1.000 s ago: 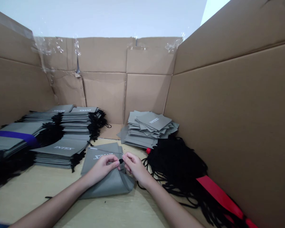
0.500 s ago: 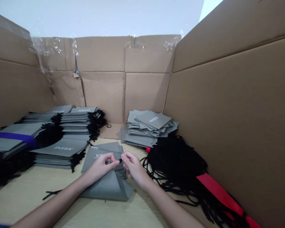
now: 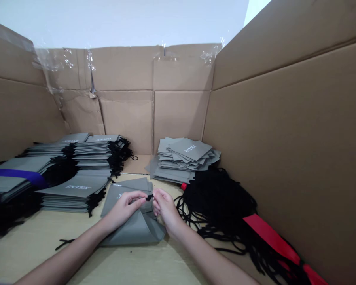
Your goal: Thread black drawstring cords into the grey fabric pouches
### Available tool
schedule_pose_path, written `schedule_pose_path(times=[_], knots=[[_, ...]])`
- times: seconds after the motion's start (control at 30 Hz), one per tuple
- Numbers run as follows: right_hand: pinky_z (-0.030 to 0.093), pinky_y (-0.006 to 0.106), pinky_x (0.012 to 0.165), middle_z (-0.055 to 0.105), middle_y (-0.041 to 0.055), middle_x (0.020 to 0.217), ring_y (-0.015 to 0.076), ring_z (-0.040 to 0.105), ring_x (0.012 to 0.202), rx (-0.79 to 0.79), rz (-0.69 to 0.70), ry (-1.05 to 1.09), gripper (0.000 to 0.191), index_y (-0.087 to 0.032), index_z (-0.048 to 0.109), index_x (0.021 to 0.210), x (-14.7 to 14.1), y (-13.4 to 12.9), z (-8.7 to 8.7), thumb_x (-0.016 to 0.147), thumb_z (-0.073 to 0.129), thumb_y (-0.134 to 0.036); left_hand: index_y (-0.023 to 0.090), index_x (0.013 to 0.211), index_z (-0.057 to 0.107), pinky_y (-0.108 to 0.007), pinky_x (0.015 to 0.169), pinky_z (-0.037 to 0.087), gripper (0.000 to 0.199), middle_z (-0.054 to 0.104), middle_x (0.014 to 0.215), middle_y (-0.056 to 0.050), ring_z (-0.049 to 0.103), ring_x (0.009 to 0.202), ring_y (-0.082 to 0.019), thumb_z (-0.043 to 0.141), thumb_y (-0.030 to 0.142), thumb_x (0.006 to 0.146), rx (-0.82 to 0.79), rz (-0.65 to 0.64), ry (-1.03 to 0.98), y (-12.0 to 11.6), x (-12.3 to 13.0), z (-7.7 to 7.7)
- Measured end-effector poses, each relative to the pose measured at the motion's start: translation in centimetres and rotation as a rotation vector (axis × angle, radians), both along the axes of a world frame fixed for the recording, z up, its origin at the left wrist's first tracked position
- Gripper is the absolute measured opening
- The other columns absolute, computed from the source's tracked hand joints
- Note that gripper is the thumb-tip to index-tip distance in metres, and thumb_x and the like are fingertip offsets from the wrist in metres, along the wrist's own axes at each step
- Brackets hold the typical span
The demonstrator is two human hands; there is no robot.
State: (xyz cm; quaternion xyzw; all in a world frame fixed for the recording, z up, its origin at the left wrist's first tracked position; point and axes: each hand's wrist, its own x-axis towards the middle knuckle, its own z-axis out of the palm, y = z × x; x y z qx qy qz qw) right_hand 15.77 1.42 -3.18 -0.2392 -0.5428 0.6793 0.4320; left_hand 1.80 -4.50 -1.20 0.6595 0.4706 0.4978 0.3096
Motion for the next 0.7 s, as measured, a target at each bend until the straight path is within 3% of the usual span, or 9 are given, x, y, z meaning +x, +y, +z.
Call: schedule_pose_path(times=[0.27,0.43,0.57,0.7], knots=[[0.024,0.017,0.037,0.026,-0.0126,0.038,0.0038,0.018,0.034,0.045,-0.053,0.031,0.036,-0.02,0.04,0.063,0.0,-0.5,0.6,0.071,0.059,-0.049,0.013,0.093,0.065,-0.031,0.084,0.043,0.025,0.068,0.098,-0.009,0.059,0.093,-0.021,0.052,0.029,0.079,-0.003,0.016,-0.002,-0.3,0.0,0.3],[0.023,0.018,0.037,0.033,-0.01,0.039,0.006,0.026,0.035,0.122,0.053,-0.073,0.033,-0.02,0.039,0.065,0.6,0.5,0.0,0.077,0.051,-0.049,0.012,0.087,0.066,-0.028,0.077,0.044,0.026,0.068,0.089,-0.008,0.06,0.085,-0.02,0.051,0.032,0.08,0.003,-0.001,0.052,-0.2,0.1,0.3],[0.021,0.019,0.037,0.036,-0.0086,0.041,0.0072,0.027,0.036,0.193,0.036,-0.131,0.038,-0.02,0.043,0.069,1.2,1.1,-0.1,0.08,0.041,-0.056,0.012,0.086,0.066,-0.027,0.074,0.043,0.028,0.068,0.086,-0.006,0.059,0.081,-0.019,0.049,0.034,0.081,0.001,-0.031,0.101,-0.1,-0.1,0.5],[0.019,0.02,0.039,0.036,-0.0071,0.048,0.0068,0.028,0.041,0.316,0.046,-0.261,0.04,-0.018,0.044,0.065,1.6,0.9,0.1,0.08,0.044,-0.056,0.012,0.081,0.066,-0.025,0.071,0.042,0.027,0.068,0.082,-0.006,0.057,0.078,-0.018,0.05,0.033,0.081,0.012,-0.009,0.164,-0.3,-0.2,0.9]])
